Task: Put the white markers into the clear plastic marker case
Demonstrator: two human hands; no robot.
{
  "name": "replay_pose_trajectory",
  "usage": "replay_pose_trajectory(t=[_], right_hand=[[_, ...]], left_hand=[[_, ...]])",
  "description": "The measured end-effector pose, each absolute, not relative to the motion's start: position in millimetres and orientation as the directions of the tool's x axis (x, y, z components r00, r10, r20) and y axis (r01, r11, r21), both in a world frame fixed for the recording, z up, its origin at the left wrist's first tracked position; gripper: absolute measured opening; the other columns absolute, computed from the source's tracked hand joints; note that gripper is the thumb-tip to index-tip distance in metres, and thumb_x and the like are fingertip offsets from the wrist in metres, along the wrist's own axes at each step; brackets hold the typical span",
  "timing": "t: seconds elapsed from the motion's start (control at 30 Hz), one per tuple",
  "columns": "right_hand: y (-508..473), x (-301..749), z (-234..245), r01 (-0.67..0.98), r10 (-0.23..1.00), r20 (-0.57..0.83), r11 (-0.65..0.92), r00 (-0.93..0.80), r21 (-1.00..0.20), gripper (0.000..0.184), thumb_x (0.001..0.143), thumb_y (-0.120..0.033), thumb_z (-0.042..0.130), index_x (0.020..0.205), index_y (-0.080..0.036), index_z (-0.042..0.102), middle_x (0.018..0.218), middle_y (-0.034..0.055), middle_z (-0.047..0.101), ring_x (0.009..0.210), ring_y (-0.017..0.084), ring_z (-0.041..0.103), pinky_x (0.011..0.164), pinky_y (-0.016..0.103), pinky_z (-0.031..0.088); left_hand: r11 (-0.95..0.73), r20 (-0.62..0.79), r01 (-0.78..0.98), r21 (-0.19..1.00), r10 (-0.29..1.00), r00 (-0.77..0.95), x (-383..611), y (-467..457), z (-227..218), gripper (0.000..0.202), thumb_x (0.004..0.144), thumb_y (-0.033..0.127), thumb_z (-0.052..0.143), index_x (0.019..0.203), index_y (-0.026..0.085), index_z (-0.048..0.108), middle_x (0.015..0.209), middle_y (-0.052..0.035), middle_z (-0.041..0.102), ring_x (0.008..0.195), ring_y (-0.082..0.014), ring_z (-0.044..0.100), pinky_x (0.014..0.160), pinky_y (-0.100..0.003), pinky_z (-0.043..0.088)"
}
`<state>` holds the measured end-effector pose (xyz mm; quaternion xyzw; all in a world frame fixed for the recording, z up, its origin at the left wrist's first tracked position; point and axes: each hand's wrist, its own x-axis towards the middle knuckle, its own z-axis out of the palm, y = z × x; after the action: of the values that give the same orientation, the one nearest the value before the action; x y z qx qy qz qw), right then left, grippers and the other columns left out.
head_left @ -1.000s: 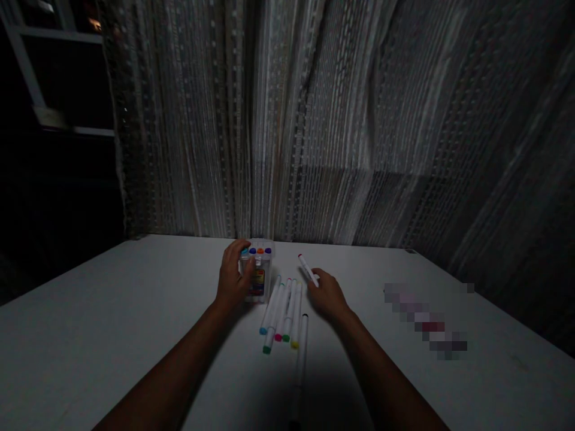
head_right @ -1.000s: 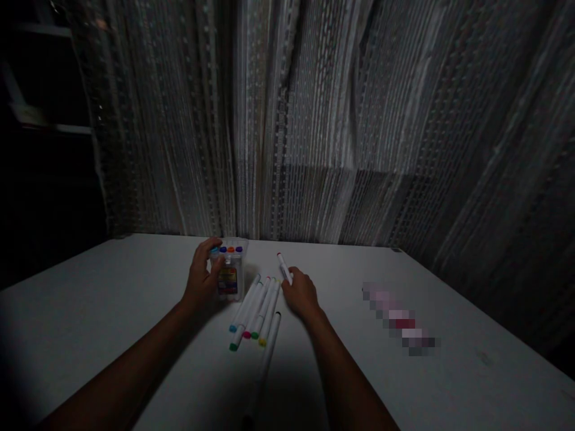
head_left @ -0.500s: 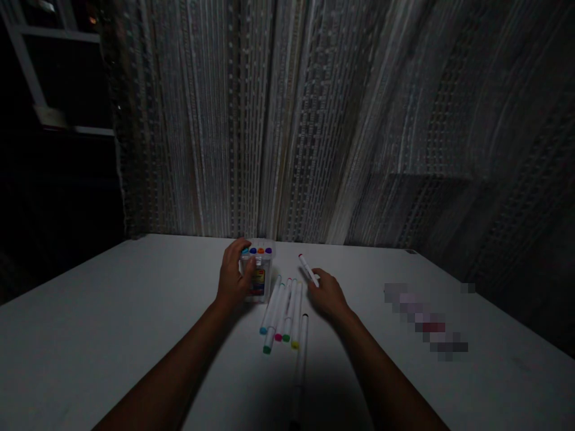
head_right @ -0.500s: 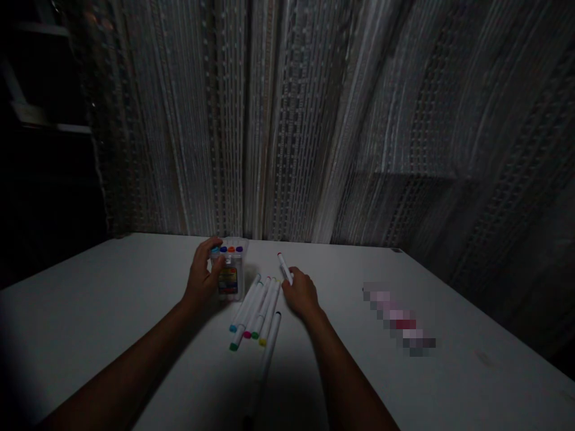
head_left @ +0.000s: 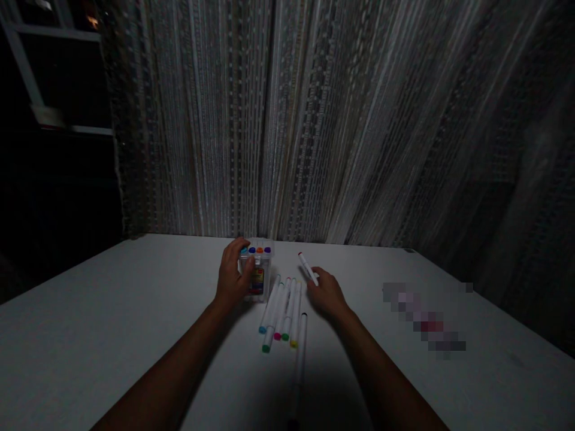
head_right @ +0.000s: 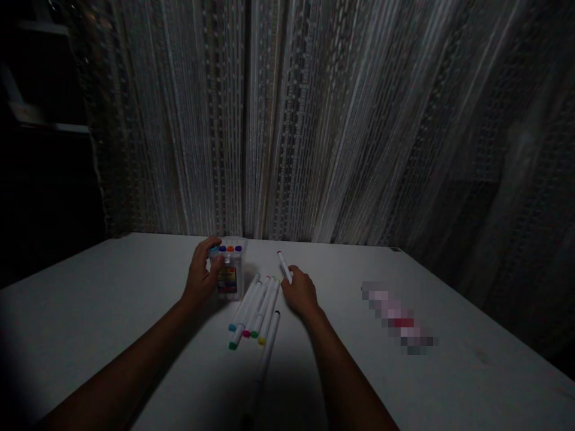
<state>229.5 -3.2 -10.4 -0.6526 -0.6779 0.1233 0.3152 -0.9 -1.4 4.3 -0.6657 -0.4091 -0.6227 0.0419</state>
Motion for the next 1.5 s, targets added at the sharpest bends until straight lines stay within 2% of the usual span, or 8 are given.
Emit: replay_pose_trajectory(t=[0.33, 0.57, 1.5], right_hand=[[-2.9, 229.9, -10.7, 0.790, 0.963, 0.269, 0.142, 0.030, -0.596, 0.032, 0.076, -0.017, 0.049, 0.107, -0.017, 0.059, 0.083, 0.0051, 0.065, 0.068, 0.015, 0.054, 0.062, 0.024, 0.036], [-3.5, 229.4, -9.4, 0.800, 0.968, 0.247, 0.119, 0.038, -0.589, 0.033, 0.077, -0.018, 0.049, 0.109, -0.017, 0.059, 0.077, 0.0044, 0.065, 0.066, 0.015, 0.054, 0.059, 0.023, 0.035], [-3.5, 228.5, -10.0, 0.813, 0.969, 0.246, 0.123, 0.025, -0.569, 0.034, 0.077, -0.019, 0.050, 0.109, -0.017, 0.059, 0.079, 0.0050, 0.065, 0.065, 0.015, 0.053, 0.058, 0.024, 0.034]], left_hand=[[-0.664, 0.862, 0.593, 0.455, 0.496, -0.107, -0.5, -1.7, 3.9, 0.033, 0.086, 0.039, 0.041, 0.110, 0.019, 0.049, 0.113, -0.0101, 0.053, 0.111, -0.0234, 0.048, 0.097, -0.041, 0.039], [-0.670, 0.868, 0.594, 0.445, 0.487, -0.102, -0.8, 0.0, 3.6, 0.032, 0.086, 0.038, 0.041, 0.109, 0.018, 0.049, 0.112, -0.0100, 0.053, 0.111, -0.0233, 0.048, 0.097, -0.042, 0.039], [-0.662, 0.862, 0.594, 0.457, 0.496, -0.110, -0.6, 0.4, 3.3, 0.033, 0.086, 0.039, 0.041, 0.110, 0.018, 0.049, 0.113, -0.0101, 0.053, 0.113, -0.0233, 0.047, 0.098, -0.041, 0.038]])
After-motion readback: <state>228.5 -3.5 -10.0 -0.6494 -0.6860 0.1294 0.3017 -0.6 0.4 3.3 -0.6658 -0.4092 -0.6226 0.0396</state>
